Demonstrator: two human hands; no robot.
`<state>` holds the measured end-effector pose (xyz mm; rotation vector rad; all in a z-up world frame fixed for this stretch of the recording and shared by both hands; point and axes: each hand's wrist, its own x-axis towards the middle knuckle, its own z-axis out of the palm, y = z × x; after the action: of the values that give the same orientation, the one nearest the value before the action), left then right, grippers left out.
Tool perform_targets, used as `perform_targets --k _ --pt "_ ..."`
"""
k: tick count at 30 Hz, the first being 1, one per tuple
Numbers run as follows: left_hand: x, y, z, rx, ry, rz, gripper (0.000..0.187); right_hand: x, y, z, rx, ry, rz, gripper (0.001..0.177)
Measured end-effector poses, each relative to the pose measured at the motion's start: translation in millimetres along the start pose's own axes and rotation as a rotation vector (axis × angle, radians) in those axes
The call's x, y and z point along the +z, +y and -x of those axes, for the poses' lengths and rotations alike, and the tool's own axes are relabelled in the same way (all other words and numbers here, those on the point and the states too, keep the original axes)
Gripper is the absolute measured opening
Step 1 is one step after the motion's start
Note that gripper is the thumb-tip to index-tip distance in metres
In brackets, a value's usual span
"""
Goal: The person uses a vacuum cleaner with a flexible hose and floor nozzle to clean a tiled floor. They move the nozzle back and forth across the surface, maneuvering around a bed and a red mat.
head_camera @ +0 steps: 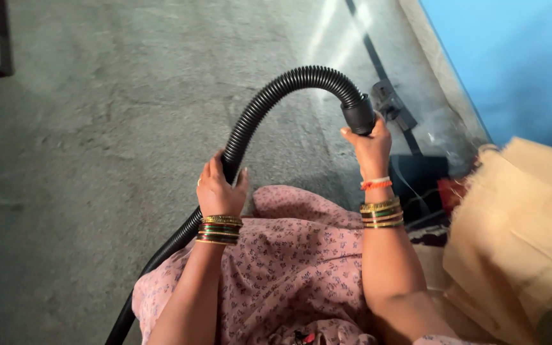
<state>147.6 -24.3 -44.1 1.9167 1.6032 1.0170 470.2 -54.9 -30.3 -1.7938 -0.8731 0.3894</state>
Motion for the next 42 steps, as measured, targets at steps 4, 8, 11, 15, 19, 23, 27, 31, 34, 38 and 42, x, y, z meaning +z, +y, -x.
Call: perform_targets --k 4,8,11,15,19,23,27,31,34,38,42 --pt "-13 -34 -9 -0.351 0.138 0.246 0.049 45 -63 49 -0.017 -0.166 -0.035 0.044" --pt "-27 -76 -21 -0.522 0.278 0.798 0.042 89 -115 101 -0.013 -0.397 -0.097 0.041" --pt "-52 -96 -15 -0.631 0.344 0.851 0.042 114 -134 131 -0.158 -0.507 -0.246 0.040" --pt "-73 -102 -5 -0.674 0.381 0.994 0.044 146 -129 129 -0.071 -0.559 -0.393 0.035" --pt "-86 -87 -2 -0.668 0.333 1.005 0.047 184 -109 87 -0.023 -0.360 -0.339 0.029" --pt "-105 -73 -3 -0.634 0.235 0.957 0.048 214 -100 61 -0.185 -0.150 -0.310 0.042" --pt "-124 -82 6 -0.516 0.275 0.767 0.043 254 -99 62 -0.158 -0.230 -0.327 0.038" --pt "-149 -115 12 -0.603 0.464 0.866 0.037 289 -114 87 -0.305 -0.459 -0.177 0.034" --pt "-186 -140 17 -0.604 0.611 0.759 0.035 313 -135 111 -0.411 -0.536 -0.045 0.040" --pt "-218 -151 32 -0.545 0.727 0.675 0.034 339 -164 138 -0.431 -0.630 -0.078 0.047" --pt "-242 -174 44 -0.551 0.785 0.559 0.033 373 -179 170 -0.353 -0.750 -0.091 0.051"
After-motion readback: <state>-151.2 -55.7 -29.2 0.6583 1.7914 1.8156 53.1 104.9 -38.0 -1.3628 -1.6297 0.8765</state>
